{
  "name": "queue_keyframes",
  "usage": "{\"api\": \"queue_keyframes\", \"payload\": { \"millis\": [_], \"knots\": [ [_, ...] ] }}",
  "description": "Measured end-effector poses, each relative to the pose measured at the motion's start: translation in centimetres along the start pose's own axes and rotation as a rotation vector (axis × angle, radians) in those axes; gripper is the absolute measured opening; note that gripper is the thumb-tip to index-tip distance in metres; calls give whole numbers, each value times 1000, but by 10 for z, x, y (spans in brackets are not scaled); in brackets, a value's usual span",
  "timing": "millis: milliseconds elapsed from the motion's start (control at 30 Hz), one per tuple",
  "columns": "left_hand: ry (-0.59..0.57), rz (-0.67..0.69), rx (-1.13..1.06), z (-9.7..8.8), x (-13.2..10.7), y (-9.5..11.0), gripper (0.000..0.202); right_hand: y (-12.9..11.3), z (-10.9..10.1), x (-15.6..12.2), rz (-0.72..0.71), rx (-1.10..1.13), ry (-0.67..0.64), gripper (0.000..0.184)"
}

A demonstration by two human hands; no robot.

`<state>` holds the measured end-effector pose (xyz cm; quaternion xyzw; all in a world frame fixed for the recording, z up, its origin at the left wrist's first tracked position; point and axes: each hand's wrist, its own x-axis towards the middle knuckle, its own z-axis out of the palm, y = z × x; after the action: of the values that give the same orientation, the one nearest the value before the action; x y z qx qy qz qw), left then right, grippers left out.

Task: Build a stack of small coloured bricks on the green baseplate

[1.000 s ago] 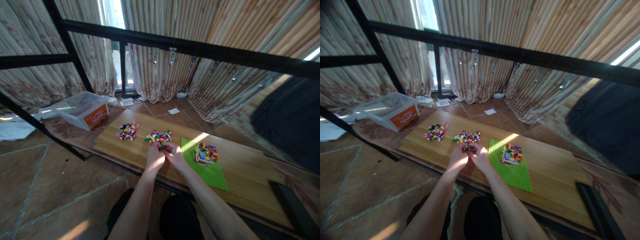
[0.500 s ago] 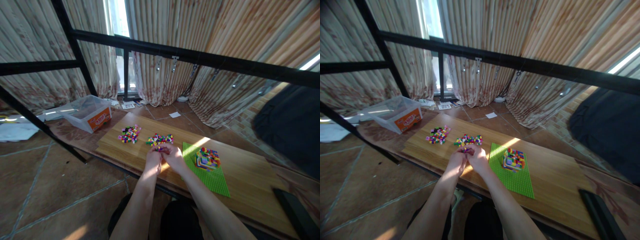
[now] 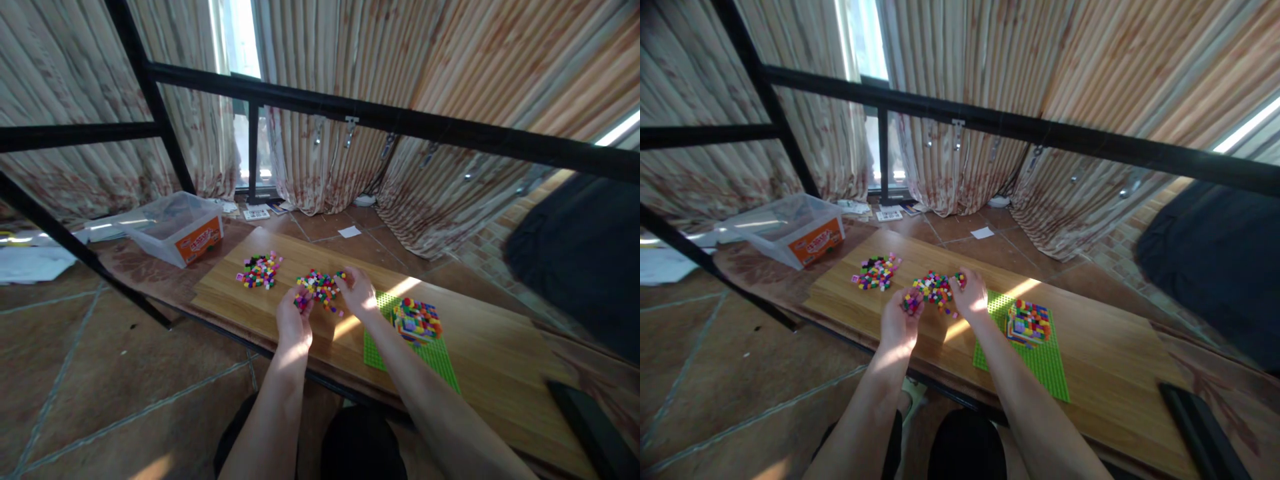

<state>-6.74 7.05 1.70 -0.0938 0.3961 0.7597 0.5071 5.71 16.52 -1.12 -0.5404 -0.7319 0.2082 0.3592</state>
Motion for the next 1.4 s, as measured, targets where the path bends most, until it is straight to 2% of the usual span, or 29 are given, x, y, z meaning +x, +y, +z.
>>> {"api": "queue_keyframes", "payload": {
  "millis": [100, 200, 367, 500, 633, 867, 1400],
  "knots": [
    [68, 40, -15, -2, 3, 7, 12, -1, 15, 14, -34, -57, -43, 54],
    [106, 45, -14, -4, 7, 9, 12, -4, 30, 18, -95, -83, -121, 59],
    [113, 48, -8, -4, 11, 8, 9, -7, 42, 6, -340, -222, -241, 58],
    [113, 44, 10, -4, 11, 5, 7, -8, 42, -4, -422, -282, -259, 49],
    [114, 55, 42, -5, 12, 3, 5, -12, 39, -7, -440, -325, -274, 33],
    [120, 81, 87, -7, 13, -1, 5, -16, 39, -10, -438, -359, -269, 23],
    [115, 84, 105, -5, 12, -1, 7, -20, 39, -13, -331, -458, -194, 23]
  ]
}}
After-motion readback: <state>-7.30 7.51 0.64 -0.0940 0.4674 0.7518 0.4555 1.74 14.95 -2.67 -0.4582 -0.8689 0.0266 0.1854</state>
